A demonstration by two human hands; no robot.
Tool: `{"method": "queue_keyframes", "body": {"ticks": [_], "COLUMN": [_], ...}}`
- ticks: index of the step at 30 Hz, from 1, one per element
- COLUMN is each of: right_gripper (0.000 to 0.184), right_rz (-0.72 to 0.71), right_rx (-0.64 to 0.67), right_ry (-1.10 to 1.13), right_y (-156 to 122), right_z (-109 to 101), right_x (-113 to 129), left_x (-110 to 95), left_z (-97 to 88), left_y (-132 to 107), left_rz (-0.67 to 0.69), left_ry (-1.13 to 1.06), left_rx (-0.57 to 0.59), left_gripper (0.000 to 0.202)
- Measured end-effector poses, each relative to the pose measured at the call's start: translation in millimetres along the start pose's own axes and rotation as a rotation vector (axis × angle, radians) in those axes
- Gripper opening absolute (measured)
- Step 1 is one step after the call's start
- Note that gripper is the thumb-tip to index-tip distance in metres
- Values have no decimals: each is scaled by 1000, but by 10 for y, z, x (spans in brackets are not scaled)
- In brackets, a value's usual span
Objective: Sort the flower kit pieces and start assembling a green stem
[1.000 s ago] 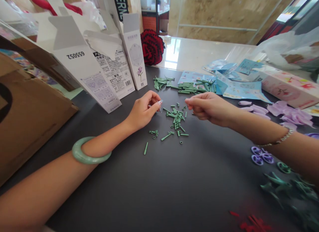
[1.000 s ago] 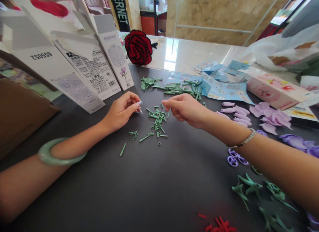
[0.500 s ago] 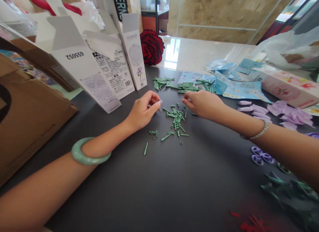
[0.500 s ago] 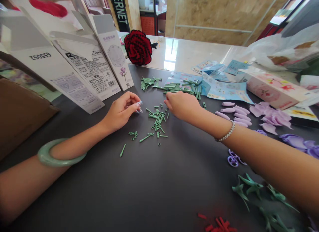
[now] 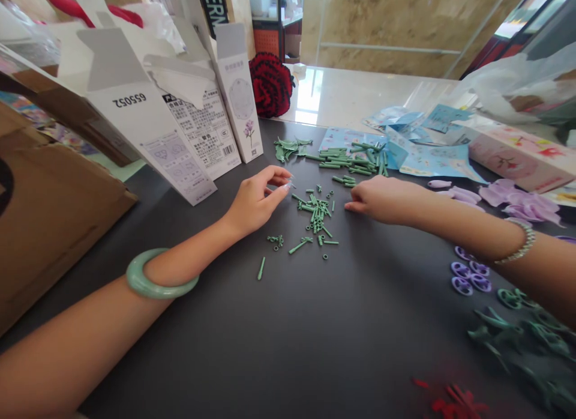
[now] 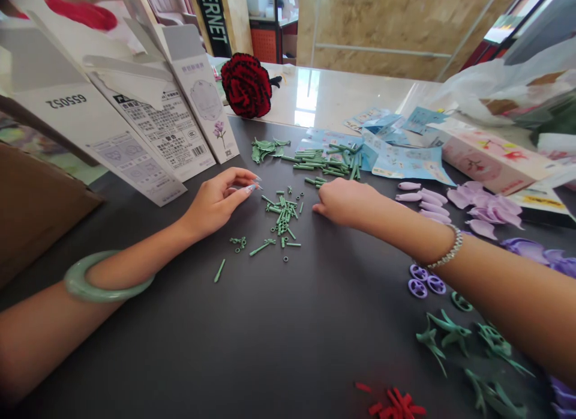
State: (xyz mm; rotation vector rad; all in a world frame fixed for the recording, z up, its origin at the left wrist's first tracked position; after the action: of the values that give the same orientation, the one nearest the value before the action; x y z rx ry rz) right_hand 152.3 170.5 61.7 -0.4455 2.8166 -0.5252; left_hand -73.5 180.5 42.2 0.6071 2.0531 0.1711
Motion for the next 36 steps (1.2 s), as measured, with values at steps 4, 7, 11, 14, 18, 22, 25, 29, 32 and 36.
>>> {"method": "queue_keyframes", "body": {"ticks": [4, 7, 11, 14, 18, 22, 25, 29, 32, 36], "right_gripper": [36, 37, 38, 34, 30, 28, 30, 32, 30, 22], "right_rz": [21, 38, 59, 56, 33, -1, -18, -43, -84, -136], "right_rx": [18, 13, -18, -47, -86, -116, -128, -194, -277, -326], "right_ry": [-20, -16, -7, 7, 37, 74, 98, 134, 183, 308], "right_y": [-55, -47, -17, -9, 3, 43, 72, 116, 212, 474], "right_z": [22, 10, -22, -41, -53, -46, -37, -99, -225, -389], "right_x": [117, 154, 149, 158, 180, 187, 185, 148, 84, 11], "left_x": [0, -1, -9, -13, -10, -8, -6, -3, -7, -14], "left_z": [6, 9, 3, 2, 3, 4, 1, -2, -3, 1], "left_y": [1, 0, -3, -4, -2, 1, 3, 3, 6, 9], "left_rz": [2, -6, -12, -10, -12, -12, -10, -11, -14, -21], "left_ry": [9, 15, 18, 21, 21, 21, 18, 19, 20, 21], "left_rx": [0, -4, -13, -11, -11, -13, -17, -18, -18, -15], "left_gripper": [22, 22, 20, 19, 19, 18, 18, 18, 18, 19]}}
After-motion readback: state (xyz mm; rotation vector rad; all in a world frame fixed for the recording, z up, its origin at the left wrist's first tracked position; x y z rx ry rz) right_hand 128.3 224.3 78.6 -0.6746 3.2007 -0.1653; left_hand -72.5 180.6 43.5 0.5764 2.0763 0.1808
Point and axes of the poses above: each hand's wrist, its own y-axis towards the middle knuckle, its own z-axis out of the palm, x = y × z, the point moved 4 cm from there along y, towards the middle knuckle
